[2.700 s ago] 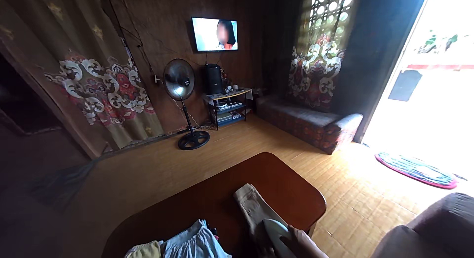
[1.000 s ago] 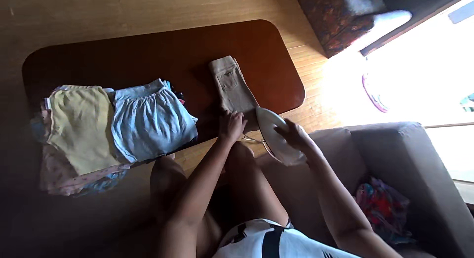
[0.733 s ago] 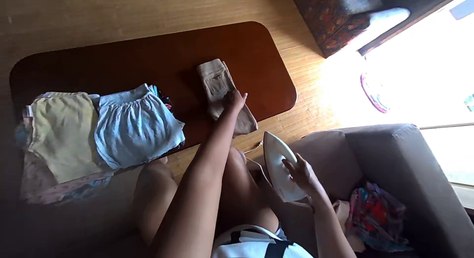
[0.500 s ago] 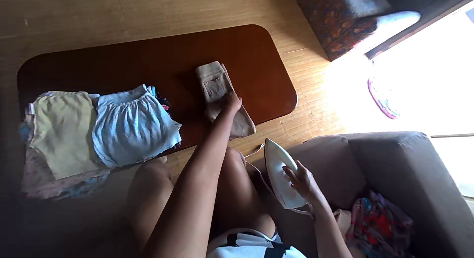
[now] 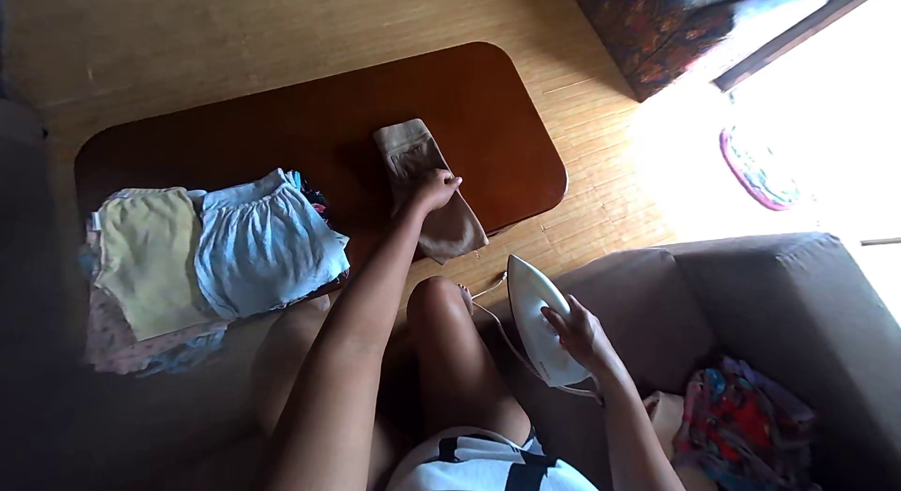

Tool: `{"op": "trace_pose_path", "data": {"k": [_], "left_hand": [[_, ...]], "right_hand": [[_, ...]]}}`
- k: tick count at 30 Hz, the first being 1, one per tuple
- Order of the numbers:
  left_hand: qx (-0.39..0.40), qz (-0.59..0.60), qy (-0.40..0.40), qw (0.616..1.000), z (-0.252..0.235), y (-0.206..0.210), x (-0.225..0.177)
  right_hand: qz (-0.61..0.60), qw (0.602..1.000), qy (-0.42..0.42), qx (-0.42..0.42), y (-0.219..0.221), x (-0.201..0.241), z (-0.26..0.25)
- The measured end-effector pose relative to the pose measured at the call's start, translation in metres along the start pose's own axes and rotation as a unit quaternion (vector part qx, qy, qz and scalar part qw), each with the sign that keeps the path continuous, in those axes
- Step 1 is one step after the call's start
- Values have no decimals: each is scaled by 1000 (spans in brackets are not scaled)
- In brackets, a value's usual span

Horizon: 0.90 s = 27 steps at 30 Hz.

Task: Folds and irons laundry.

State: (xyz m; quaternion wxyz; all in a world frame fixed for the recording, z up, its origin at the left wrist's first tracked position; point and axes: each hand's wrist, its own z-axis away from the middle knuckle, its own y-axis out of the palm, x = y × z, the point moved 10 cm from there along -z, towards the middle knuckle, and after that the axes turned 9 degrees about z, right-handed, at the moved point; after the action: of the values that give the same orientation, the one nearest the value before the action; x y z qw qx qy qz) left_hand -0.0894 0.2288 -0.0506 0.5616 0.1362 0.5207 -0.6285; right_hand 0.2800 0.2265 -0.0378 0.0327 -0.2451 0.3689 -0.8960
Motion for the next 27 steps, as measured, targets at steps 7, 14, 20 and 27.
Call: {"op": "trace_pose_path", "data": {"k": [7, 14, 20, 27], "left_hand": [[13, -60, 23, 998, 1, 41, 8], [-9, -154, 81, 985, 69, 54, 19], [-29, -253, -2, 967, 116, 5, 75], [-26, -179, -17, 983, 109, 2, 92]], "right_hand": [[-3, 1000, -8, -6, -8, 11, 6], [-42, 995, -87, -16, -23, 47, 8], [52, 989, -135, 14, -29, 173, -27], [165, 968, -190, 1, 20, 299, -135]]}}
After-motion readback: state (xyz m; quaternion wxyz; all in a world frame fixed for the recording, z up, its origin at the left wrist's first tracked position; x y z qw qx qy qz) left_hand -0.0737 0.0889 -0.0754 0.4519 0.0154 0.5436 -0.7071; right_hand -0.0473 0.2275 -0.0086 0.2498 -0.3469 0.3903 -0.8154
